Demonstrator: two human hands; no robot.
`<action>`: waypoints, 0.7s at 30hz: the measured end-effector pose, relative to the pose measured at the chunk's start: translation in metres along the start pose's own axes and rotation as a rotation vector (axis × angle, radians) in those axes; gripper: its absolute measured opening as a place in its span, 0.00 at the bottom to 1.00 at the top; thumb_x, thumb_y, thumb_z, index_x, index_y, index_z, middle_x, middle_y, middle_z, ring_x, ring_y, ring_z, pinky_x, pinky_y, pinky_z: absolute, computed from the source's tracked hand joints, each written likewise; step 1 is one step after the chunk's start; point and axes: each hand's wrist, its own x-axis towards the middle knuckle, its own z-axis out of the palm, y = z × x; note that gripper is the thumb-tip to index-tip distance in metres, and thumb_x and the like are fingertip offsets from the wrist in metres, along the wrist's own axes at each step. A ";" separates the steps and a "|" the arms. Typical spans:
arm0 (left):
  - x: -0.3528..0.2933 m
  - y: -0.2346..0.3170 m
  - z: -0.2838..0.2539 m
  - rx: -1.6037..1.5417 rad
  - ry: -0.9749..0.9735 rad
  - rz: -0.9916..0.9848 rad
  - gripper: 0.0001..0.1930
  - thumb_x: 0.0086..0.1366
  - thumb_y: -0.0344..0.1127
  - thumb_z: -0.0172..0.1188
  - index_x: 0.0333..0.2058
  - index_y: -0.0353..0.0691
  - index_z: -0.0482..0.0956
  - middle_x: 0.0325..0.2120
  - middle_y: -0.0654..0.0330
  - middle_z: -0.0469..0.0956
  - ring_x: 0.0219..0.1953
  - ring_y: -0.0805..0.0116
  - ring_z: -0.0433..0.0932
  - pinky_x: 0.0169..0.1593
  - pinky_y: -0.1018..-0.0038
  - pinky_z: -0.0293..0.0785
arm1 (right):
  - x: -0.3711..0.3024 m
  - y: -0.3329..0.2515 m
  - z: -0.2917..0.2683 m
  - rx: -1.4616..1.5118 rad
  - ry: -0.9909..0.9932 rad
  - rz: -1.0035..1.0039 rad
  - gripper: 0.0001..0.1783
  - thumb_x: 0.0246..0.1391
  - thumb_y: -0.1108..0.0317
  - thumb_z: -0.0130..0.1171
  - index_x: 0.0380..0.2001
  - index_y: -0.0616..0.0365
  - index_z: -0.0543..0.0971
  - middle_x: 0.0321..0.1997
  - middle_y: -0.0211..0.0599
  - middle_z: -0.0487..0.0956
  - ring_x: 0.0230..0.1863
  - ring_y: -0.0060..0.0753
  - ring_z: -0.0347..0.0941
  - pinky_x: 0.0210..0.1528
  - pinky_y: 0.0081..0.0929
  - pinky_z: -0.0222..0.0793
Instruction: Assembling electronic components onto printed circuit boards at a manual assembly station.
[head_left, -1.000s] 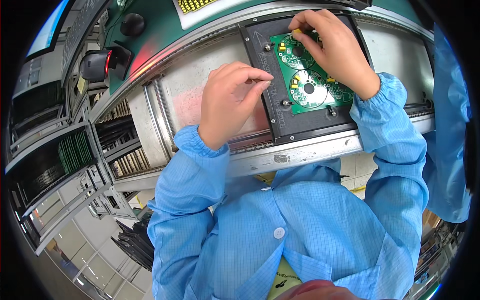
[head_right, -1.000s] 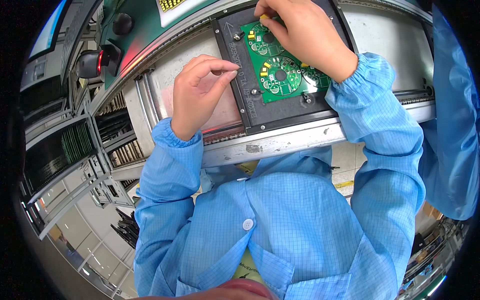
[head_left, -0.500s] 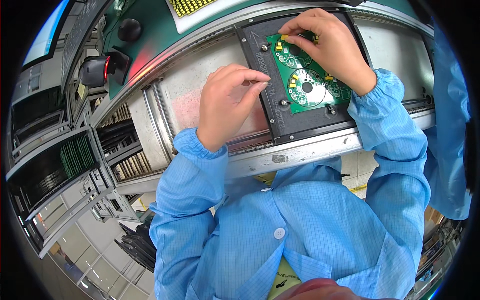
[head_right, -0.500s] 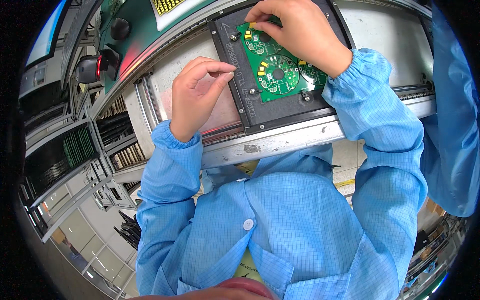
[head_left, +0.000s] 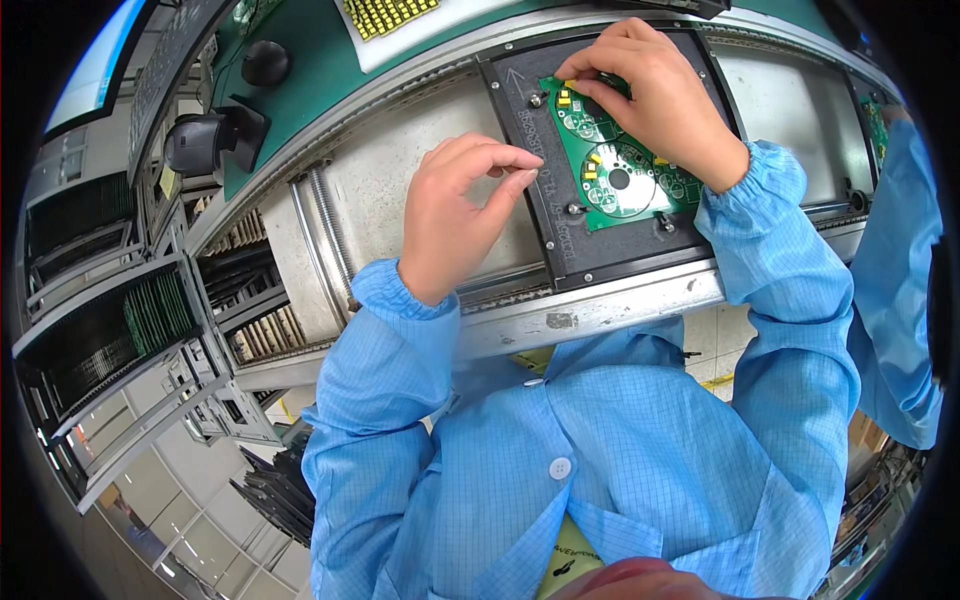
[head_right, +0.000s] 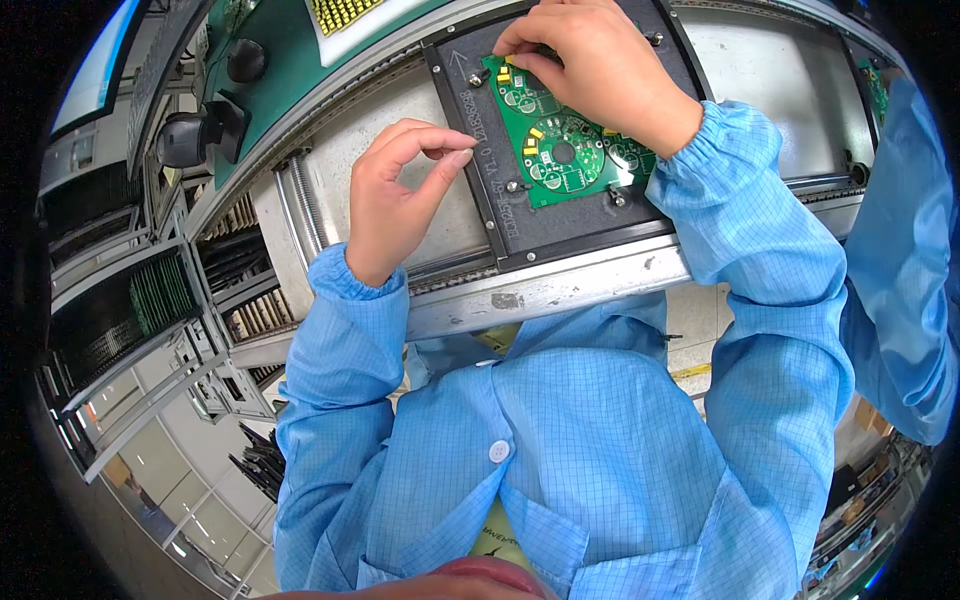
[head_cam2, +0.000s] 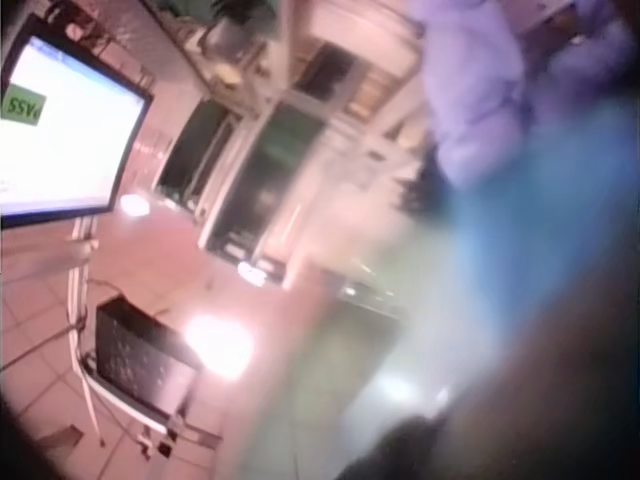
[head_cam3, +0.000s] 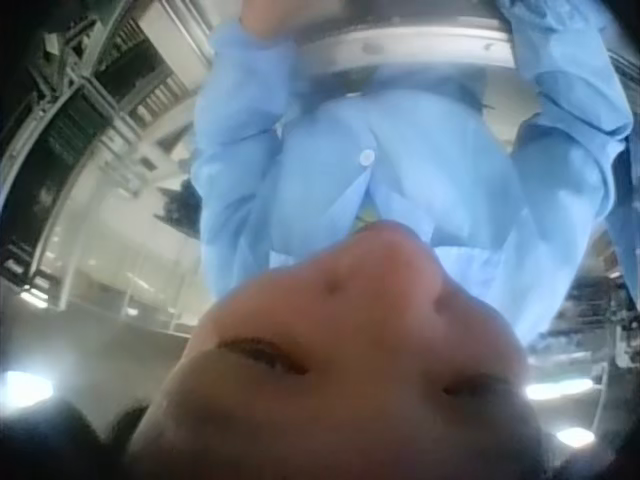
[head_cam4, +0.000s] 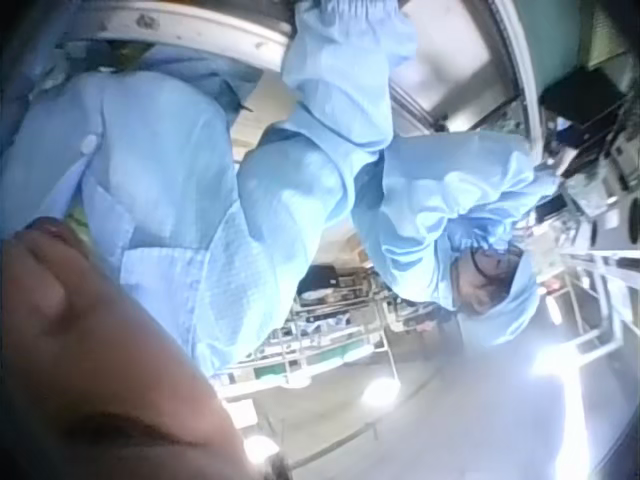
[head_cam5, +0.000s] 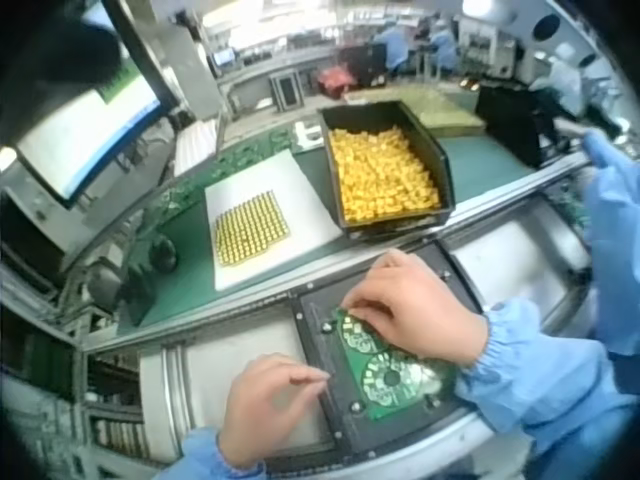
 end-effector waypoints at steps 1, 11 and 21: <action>0.000 0.000 0.000 0.002 -0.003 -0.003 0.06 0.60 0.28 0.71 0.36 0.42 0.87 0.30 0.60 0.82 0.33 0.63 0.81 0.41 0.68 0.75 | 0.000 -0.001 0.000 -0.015 0.012 -0.002 0.10 0.51 0.73 0.71 0.39 0.54 0.87 0.33 0.32 0.84 0.42 0.39 0.76 0.44 0.36 0.75; -0.001 0.001 -0.003 0.017 -0.036 -0.010 0.07 0.61 0.25 0.70 0.39 0.39 0.88 0.32 0.60 0.82 0.36 0.68 0.79 0.44 0.73 0.76 | 0.001 -0.002 -0.004 -0.014 0.000 -0.010 0.10 0.50 0.74 0.72 0.37 0.55 0.87 0.31 0.31 0.83 0.42 0.39 0.76 0.44 0.36 0.74; 0.003 0.000 -0.001 0.026 -0.044 -0.011 0.08 0.60 0.24 0.71 0.39 0.39 0.88 0.33 0.59 0.83 0.36 0.67 0.80 0.44 0.72 0.76 | -0.006 0.013 0.000 -0.089 0.040 -0.050 0.11 0.49 0.73 0.72 0.38 0.54 0.87 0.30 0.29 0.83 0.42 0.39 0.76 0.46 0.37 0.73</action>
